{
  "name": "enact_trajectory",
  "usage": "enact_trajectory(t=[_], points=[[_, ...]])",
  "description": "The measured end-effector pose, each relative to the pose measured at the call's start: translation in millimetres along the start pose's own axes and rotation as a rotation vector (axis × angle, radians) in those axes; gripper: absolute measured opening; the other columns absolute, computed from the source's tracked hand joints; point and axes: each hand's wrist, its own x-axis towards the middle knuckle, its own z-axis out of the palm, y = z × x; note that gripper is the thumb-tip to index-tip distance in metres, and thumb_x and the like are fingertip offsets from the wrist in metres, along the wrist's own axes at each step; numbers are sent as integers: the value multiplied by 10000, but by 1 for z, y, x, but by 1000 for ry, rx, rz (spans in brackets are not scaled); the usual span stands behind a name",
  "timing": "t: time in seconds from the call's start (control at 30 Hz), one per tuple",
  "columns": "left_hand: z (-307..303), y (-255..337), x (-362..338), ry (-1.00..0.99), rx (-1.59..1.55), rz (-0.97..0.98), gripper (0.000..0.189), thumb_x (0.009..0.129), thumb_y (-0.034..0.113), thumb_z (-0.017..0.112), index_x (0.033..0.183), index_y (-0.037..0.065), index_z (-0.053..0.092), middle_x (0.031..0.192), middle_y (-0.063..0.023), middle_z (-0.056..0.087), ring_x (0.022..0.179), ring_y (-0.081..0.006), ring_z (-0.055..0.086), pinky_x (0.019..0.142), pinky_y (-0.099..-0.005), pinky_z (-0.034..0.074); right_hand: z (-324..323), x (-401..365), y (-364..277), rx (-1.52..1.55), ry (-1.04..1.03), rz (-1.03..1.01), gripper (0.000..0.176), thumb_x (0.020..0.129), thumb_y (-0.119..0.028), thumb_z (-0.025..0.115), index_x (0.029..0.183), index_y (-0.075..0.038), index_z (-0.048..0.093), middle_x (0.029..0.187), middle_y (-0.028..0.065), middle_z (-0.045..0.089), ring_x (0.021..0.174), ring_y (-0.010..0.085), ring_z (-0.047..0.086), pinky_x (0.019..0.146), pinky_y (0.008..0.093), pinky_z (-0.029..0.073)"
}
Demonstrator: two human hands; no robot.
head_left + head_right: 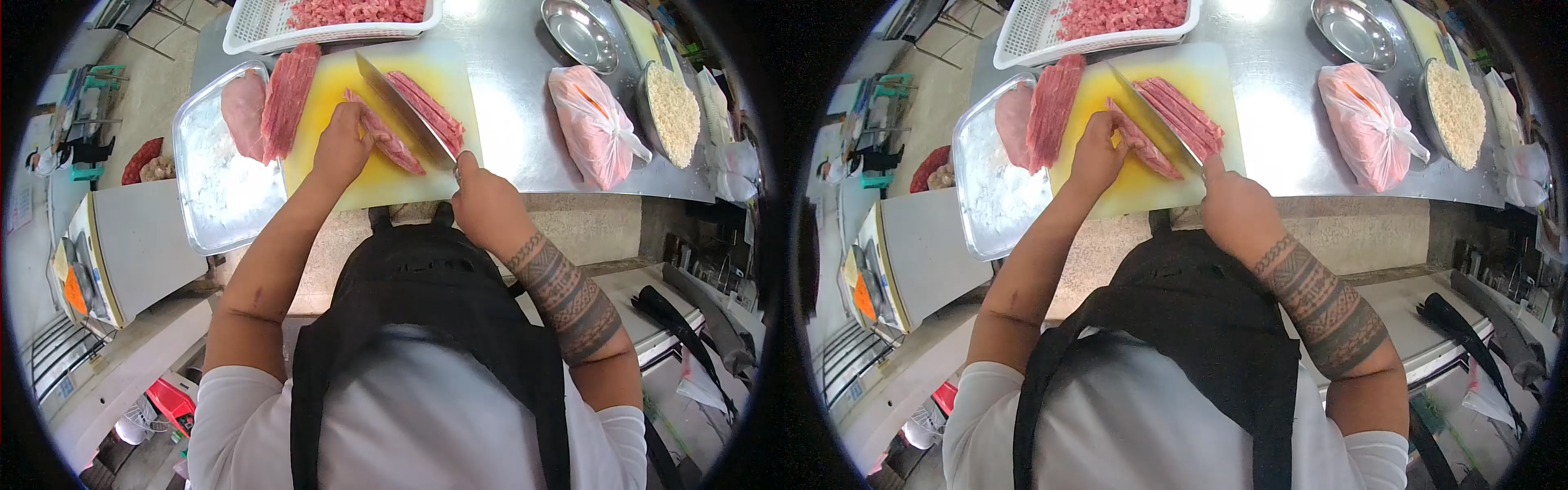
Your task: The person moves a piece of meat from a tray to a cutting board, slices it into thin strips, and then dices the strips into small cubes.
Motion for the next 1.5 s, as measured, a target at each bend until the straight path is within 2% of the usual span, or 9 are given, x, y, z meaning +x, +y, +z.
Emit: enact_trajectory(t=[0.1,0.47,0.67,0.87,1.1,1.2,1.3,1.4,1.5], points=[[-5,2,1,-32,23,2,513,816,215,885,1213,33,616,1140,-171,659,1079,-349,681,932,-446,552,-10,-17,-9,20,65,-71,235,939,-67,560,1153,16,512,813,239,705,775,439,726,694,536,589],[9,-11,2,28,34,51,497,854,112,804,1287,29,577,1182,-194,647,1097,-417,660,910,-490,554,-9,-25,-24,-2,-68,-28,178,927,-41,546,1090,12,498,789,252,694,784,460,712,710,571,561],[-8,5,5,-170,11,-52,507,886,34,673,1351,-37,486,1264,-274,580,1101,-497,628,919,-549,556,-9,12,-34,68,-89,-24,163,925,-33,538,1078,8,505,849,278,705,834,474,713,743,577,562],[-9,9,3,-144,-28,-105,427,865,89,748,1212,-6,518,1193,-235,588,1047,-488,628,874,-547,548,16,42,-45,82,-18,-24,167,928,-33,532,1089,8,514,855,267,713,840,456,723,747,567,566],[-4,1,1,-104,-29,-59,533,802,47,808,1242,17,509,1166,-207,607,1088,-445,629,892,-520,545,42,88,-58,128,10,-27,209,920,-49,552,1115,6,502,808,270,694,802,483,708,721,577,561],[-3,1,-1,-77,-18,-40,524,806,57,814,1237,15,520,1168,-207,608,1102,-446,623,897,-514,541,22,76,-61,72,0,-85,158,965,-55,505,1107,8,531,841,243,721,798,435,731,722,554,577],[0,-3,-2,-99,-15,-66,518,816,69,816,1239,12,523,1167,-207,608,1116,-443,616,906,-508,537,0,8,-47,21,-14,-66,163,968,-56,495,1112,10,533,826,233,718,781,433,729,714,546,581],[-3,3,-1,-98,-48,-81,520,828,89,817,1249,13,522,1161,-205,610,1114,-434,618,913,-502,533,-3,-13,-39,-22,-161,49,169,958,-52,504,1112,14,530,801,221,709,776,438,726,712,542,582],[-3,3,-4,-74,-53,-57,512,834,122,826,1244,20,538,1154,-200,618,1095,-418,629,916,-494,532,59,24,-18,56,-26,-48,167,946,-48,513,1102,9,533,796,226,704,775,439,725,709,537,583]])
